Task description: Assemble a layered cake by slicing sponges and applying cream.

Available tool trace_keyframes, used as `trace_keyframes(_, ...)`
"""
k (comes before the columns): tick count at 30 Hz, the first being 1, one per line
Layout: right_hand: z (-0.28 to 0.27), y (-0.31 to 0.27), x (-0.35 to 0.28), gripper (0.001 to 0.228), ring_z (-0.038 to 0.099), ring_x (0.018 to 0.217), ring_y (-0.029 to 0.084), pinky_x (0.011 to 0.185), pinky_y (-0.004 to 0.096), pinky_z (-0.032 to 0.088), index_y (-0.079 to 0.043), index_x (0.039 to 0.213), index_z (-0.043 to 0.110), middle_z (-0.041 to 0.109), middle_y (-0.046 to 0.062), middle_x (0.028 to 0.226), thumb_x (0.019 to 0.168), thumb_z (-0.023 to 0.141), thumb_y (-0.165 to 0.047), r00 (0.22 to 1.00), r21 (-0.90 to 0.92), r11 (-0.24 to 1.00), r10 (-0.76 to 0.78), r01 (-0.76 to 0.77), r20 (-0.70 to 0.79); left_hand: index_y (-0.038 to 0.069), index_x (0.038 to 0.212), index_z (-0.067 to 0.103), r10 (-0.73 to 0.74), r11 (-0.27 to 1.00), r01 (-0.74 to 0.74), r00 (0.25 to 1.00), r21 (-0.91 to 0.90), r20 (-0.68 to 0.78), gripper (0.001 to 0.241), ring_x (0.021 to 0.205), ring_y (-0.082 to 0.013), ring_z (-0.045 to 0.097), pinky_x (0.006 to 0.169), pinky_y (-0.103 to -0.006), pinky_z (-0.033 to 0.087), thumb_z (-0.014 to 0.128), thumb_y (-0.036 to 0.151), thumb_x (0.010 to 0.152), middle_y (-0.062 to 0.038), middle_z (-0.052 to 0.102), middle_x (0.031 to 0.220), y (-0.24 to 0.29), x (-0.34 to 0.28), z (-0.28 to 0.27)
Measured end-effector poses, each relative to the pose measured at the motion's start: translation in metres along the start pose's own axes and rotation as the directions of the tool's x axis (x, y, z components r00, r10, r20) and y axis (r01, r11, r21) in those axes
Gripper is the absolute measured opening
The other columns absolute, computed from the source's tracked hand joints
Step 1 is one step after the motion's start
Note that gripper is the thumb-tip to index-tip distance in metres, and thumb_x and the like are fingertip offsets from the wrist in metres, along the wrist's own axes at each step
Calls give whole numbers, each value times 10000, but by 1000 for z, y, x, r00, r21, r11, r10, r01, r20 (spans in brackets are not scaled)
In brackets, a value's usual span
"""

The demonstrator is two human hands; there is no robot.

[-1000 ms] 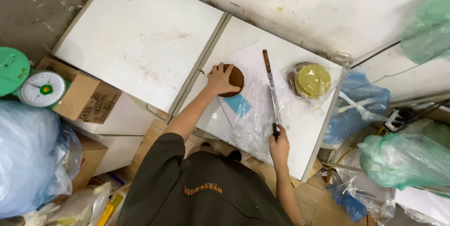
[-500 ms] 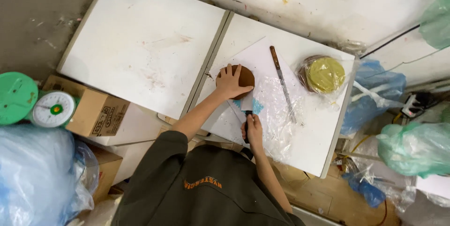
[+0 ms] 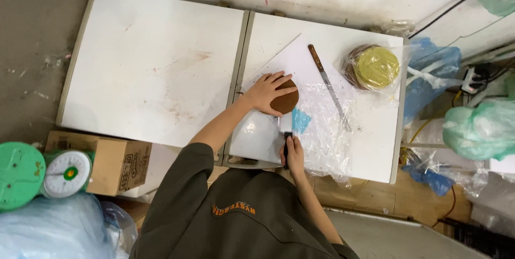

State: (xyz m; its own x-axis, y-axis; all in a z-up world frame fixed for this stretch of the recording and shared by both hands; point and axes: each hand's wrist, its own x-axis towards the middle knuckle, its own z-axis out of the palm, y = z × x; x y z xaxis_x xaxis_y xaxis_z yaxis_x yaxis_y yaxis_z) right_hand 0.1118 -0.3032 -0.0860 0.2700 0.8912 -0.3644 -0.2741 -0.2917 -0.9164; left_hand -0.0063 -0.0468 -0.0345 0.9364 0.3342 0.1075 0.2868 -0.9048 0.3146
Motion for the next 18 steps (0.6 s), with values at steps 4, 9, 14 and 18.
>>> trace_keyframes(4,24,0,-32,264,416,358,117,333,276,342,-76,1052,519,541,51,570,1069,404,-313,988,18,994,113,-111,-106,318,1553,423,-114,993,112,992,-39,-58,1034,1502,-391,276,1130,-607,308,804,677,661,-121,272,1659,15,1,10)
trace_keyframes(9,51,1,-1,273,393,369,112,328,277,298,-37,1031,466,518,39,599,1101,442,-300,985,77,997,40,-27,-167,177,1584,377,-426,904,424,888,-49,-171,1084,1493,-452,255,1092,-659,296,776,700,722,-207,228,1660,37,11,37)
trace_keyframes(14,55,-6,53,264,432,397,99,356,271,351,-56,1060,486,538,37,611,1111,433,-310,976,83,994,-58,77,-209,120,1606,297,-647,763,639,750,-103,-141,1138,1462,-537,207,1043,-731,272,758,746,774,-293,142,1656,41,14,52)
trace_keyframes(18,27,-18,65,239,427,388,97,350,272,345,-75,1070,510,532,35,593,1081,452,-307,981,51,996,82,-74,-174,146,1597,251,-632,769,638,767,-34,112,1288,1474,-540,174,1045,-764,269,809,757,611,-284,87,1643,38,2,-6)
